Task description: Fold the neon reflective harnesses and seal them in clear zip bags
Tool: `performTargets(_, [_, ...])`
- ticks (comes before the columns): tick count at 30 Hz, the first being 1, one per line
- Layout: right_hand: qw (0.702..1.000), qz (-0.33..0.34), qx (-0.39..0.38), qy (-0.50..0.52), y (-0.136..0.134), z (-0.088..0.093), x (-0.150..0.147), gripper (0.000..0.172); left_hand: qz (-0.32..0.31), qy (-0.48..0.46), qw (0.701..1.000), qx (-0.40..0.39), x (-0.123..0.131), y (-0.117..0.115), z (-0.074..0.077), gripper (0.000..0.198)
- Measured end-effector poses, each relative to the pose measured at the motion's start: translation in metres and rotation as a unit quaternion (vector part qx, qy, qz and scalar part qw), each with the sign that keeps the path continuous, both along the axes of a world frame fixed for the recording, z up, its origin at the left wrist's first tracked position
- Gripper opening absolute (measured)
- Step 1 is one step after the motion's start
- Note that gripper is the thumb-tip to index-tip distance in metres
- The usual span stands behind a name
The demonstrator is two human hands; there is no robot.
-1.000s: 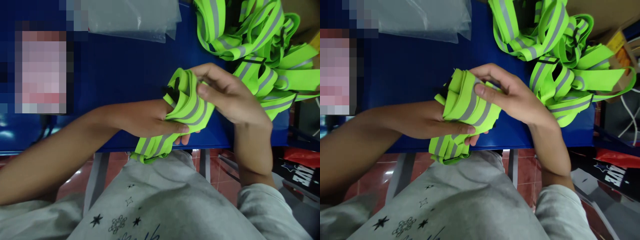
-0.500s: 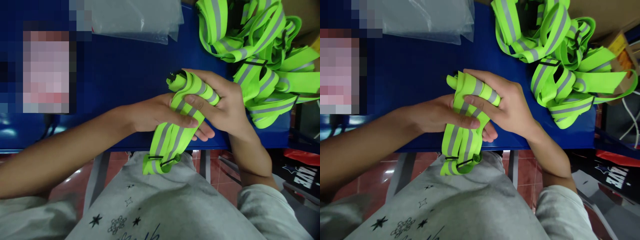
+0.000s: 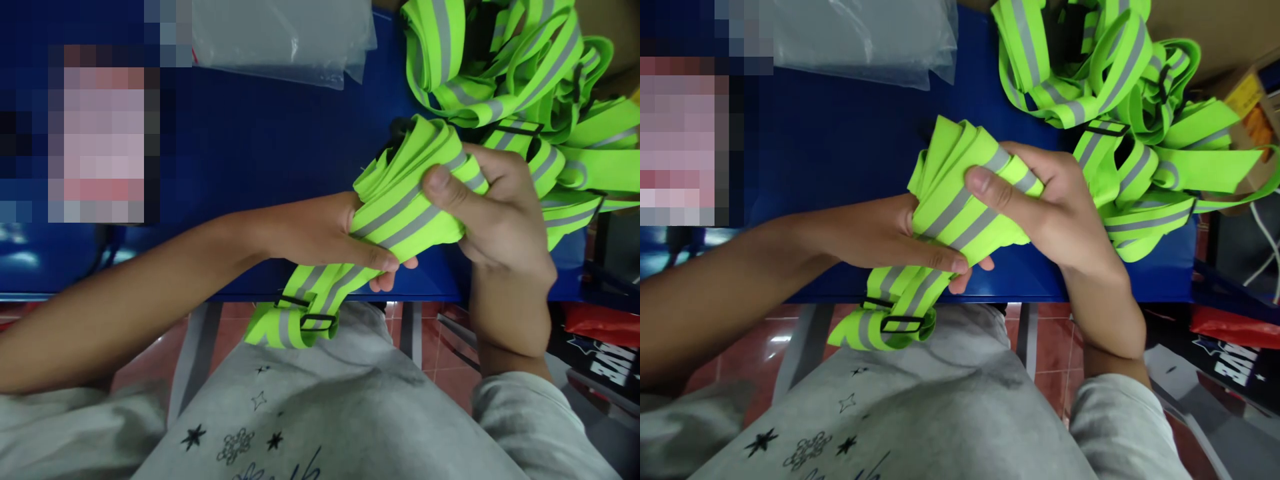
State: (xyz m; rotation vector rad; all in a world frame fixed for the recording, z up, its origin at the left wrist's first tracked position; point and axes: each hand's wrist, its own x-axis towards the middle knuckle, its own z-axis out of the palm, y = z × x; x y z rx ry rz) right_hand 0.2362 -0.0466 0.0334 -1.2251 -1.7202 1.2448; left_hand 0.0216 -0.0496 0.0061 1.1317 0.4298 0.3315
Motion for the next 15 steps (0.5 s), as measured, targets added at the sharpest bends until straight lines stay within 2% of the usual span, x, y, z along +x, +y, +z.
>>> performTargets(2, [0.994,0.015,-0.091,0.064,0.004,-0.002,0.0,0.024,0.008,0.014,0.999,0.028,0.0,0.0,0.0,0.01])
performTargets(4, [0.984,0.032,-0.136,0.112,0.008,-0.005,0.001,0.025,0.013,0.029,0.998,0.057,-0.002,0.002,-0.001,0.01])
performTargets(7, [0.979,0.03,-0.139,0.149,0.013,-0.008,0.002,0.023,0.006,0.049,0.994,0.1,-0.006,0.004,-0.002,0.01])
performTargets(10, [0.982,0.041,-0.133,0.129,0.016,-0.012,0.001,0.03,0.013,0.055,0.989,0.136,-0.006,0.004,-0.004,0.013])
performTargets(12, [0.991,0.029,-0.074,0.103,0.015,-0.014,-0.002,0.037,0.048,0.06,0.984,0.163,-0.004,0.002,-0.006,0.015])
performTargets(14, [0.997,-0.007,0.056,0.053,0.013,-0.014,-0.004,0.041,0.085,0.067,0.975,0.193,-0.002,0.001,-0.01,0.016])
performTargets(15, [0.993,-0.02,0.119,0.015,0.012,-0.013,-0.005,0.037,0.096,0.067,0.971,0.209,-0.001,0.001,-0.013,0.016])
